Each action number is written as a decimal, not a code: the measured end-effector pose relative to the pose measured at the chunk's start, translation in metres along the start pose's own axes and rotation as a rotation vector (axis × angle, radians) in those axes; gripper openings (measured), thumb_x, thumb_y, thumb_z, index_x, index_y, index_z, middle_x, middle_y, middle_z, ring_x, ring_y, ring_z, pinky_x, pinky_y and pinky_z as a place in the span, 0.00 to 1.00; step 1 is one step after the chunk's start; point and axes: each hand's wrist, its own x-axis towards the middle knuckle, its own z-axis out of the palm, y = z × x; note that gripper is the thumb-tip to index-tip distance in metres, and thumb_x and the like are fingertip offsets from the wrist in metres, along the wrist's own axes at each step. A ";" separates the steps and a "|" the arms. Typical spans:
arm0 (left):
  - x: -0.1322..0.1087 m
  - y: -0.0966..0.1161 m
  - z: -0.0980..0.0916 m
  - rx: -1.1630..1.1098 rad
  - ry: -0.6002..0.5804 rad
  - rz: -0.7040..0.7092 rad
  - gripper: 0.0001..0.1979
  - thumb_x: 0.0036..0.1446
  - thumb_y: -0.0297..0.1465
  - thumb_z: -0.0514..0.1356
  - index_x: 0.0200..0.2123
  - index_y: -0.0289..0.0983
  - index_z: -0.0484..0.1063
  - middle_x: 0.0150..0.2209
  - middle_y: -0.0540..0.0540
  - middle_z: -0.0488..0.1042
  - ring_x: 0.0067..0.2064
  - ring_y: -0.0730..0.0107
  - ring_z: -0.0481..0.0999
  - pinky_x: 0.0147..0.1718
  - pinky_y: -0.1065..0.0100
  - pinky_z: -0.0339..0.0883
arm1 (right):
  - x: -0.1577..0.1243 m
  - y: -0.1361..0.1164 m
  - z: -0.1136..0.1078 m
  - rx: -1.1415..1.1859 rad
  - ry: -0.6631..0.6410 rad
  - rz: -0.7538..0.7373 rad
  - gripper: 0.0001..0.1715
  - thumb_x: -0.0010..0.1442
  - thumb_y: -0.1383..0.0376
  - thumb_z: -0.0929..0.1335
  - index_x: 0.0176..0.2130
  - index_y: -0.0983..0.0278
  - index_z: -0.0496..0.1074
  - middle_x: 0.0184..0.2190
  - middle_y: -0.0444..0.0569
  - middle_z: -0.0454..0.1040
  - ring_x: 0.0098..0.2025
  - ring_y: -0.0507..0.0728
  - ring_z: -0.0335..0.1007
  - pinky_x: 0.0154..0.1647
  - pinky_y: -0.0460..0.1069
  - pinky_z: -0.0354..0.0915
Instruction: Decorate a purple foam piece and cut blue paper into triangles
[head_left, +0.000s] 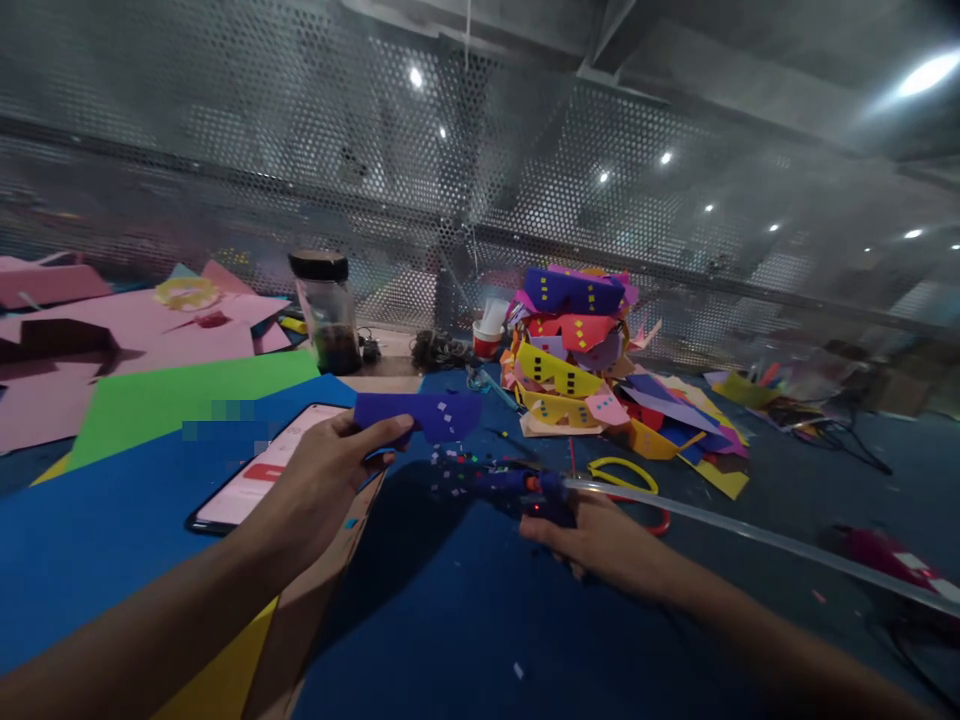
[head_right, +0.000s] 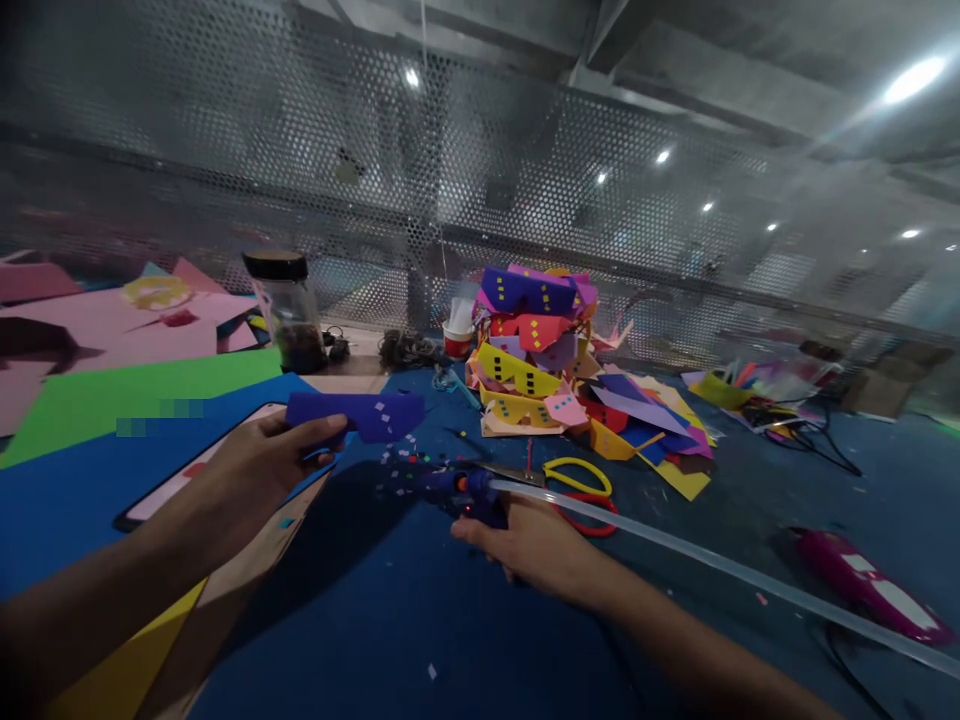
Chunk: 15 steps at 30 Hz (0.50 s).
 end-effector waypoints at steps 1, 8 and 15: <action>0.000 0.000 0.000 0.003 0.002 -0.002 0.12 0.43 0.32 0.76 0.29 0.38 0.77 0.30 0.49 0.80 0.34 0.70 0.78 0.32 0.73 0.72 | 0.000 0.000 0.000 -0.003 -0.004 0.000 0.26 0.63 0.44 0.67 0.27 0.63 0.67 0.20 0.41 0.67 0.20 0.50 0.64 0.21 0.44 0.59; -0.002 0.000 0.001 0.044 -0.013 -0.042 0.13 0.43 0.34 0.75 0.32 0.37 0.79 0.32 0.48 0.81 0.34 0.69 0.78 0.33 0.72 0.72 | 0.002 -0.001 0.001 -0.056 -0.010 0.004 0.26 0.63 0.43 0.65 0.30 0.62 0.68 0.20 0.40 0.67 0.20 0.50 0.65 0.21 0.43 0.59; -0.003 0.001 0.003 0.043 0.007 -0.053 0.15 0.41 0.34 0.76 0.31 0.36 0.79 0.31 0.48 0.81 0.34 0.68 0.78 0.33 0.70 0.71 | 0.002 -0.003 0.000 -0.087 -0.011 0.017 0.27 0.64 0.42 0.65 0.29 0.62 0.67 0.20 0.41 0.68 0.20 0.50 0.65 0.22 0.44 0.58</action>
